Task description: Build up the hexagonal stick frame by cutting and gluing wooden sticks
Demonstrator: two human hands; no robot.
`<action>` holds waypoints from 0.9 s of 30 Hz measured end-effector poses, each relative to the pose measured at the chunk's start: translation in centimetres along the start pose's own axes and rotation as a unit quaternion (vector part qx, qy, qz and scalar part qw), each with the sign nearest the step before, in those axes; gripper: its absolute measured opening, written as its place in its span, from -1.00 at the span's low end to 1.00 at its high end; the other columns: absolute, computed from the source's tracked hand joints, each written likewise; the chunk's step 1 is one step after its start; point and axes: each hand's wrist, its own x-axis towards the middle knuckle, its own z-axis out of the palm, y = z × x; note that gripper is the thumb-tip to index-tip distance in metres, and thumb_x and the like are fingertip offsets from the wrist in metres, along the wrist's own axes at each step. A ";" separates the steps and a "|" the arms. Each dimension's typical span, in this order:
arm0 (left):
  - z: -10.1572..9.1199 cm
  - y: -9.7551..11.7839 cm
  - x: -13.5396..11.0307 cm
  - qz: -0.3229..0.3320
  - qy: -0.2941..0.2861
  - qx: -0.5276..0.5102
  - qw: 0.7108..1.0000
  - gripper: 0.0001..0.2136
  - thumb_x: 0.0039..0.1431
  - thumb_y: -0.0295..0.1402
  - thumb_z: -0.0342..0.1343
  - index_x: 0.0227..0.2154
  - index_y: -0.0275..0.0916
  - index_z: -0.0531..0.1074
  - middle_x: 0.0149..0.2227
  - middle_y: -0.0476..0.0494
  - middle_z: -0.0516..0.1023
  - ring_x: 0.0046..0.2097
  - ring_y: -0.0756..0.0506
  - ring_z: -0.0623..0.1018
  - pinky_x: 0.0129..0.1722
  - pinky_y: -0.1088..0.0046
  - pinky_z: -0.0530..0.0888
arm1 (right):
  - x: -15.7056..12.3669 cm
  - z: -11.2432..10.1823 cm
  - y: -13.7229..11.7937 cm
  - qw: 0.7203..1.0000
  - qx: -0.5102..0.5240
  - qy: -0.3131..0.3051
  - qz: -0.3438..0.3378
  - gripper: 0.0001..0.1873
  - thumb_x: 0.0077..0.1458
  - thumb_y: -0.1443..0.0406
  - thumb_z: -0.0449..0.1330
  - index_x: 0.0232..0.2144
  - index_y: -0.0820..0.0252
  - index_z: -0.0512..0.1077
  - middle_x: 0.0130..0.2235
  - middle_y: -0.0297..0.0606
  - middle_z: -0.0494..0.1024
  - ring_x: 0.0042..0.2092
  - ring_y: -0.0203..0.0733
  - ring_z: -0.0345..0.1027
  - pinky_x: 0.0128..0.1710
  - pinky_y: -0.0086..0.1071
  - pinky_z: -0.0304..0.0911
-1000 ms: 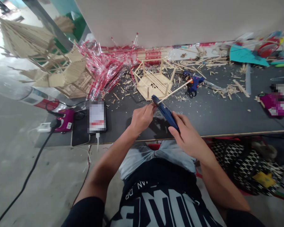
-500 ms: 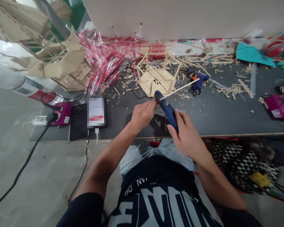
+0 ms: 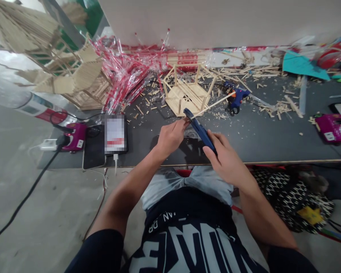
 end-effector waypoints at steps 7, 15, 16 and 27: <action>-0.1 0.2 0.3 0.007 0.013 -0.003 1.000 -0.70 0.52 -0.41 -0.10 -0.11 -0.33 0.57 -0.20 -0.27 0.75 -0.19 -0.08 0.76 -0.28 0.51 0.63 | 0.2 -0.3 0.1 1.000 0.006 -0.006 -0.004 -0.25 0.41 -0.10 -0.15 0.41 0.20 0.18 0.22 0.10 0.41 0.26 0.21 0.36 0.28 0.12 0.31; 0.1 0.2 0.0 -0.034 -0.027 -0.012 0.999 -0.69 0.52 -0.36 -0.11 -0.10 -0.28 0.57 -0.17 -0.24 0.75 -0.15 -0.07 0.75 -0.23 0.52 0.62 | 1.1 -0.6 -0.1 0.997 -0.046 0.000 0.057 -0.20 0.36 -0.22 -0.23 -0.05 0.28 0.51 -0.16 0.07 0.59 -0.07 0.18 0.50 -0.04 -0.05 0.37; 0.1 0.2 0.0 -0.035 -0.033 -0.019 0.999 -0.69 0.52 -0.36 -0.11 -0.08 -0.29 0.56 -0.17 -0.24 0.75 -0.14 -0.07 0.75 -0.23 0.53 0.61 | 1.3 -0.7 -0.1 0.996 -0.059 -0.007 0.065 -0.20 0.36 -0.23 -0.25 -0.13 0.25 0.52 -0.21 0.05 0.59 -0.12 0.16 0.50 -0.10 -0.10 0.35; 0.5 0.3 0.1 -0.109 -0.067 0.011 0.992 -0.76 0.48 -0.39 -0.07 -0.12 -0.25 0.53 -0.23 -0.23 0.73 -0.21 -0.11 0.72 -0.30 0.50 0.53 | 3.3 -1.4 -0.8 0.986 -0.130 -0.085 0.058 -0.36 0.46 -0.05 -0.26 -0.36 0.16 0.43 -0.30 -0.03 0.63 -0.26 0.02 0.50 -0.32 -0.25 0.11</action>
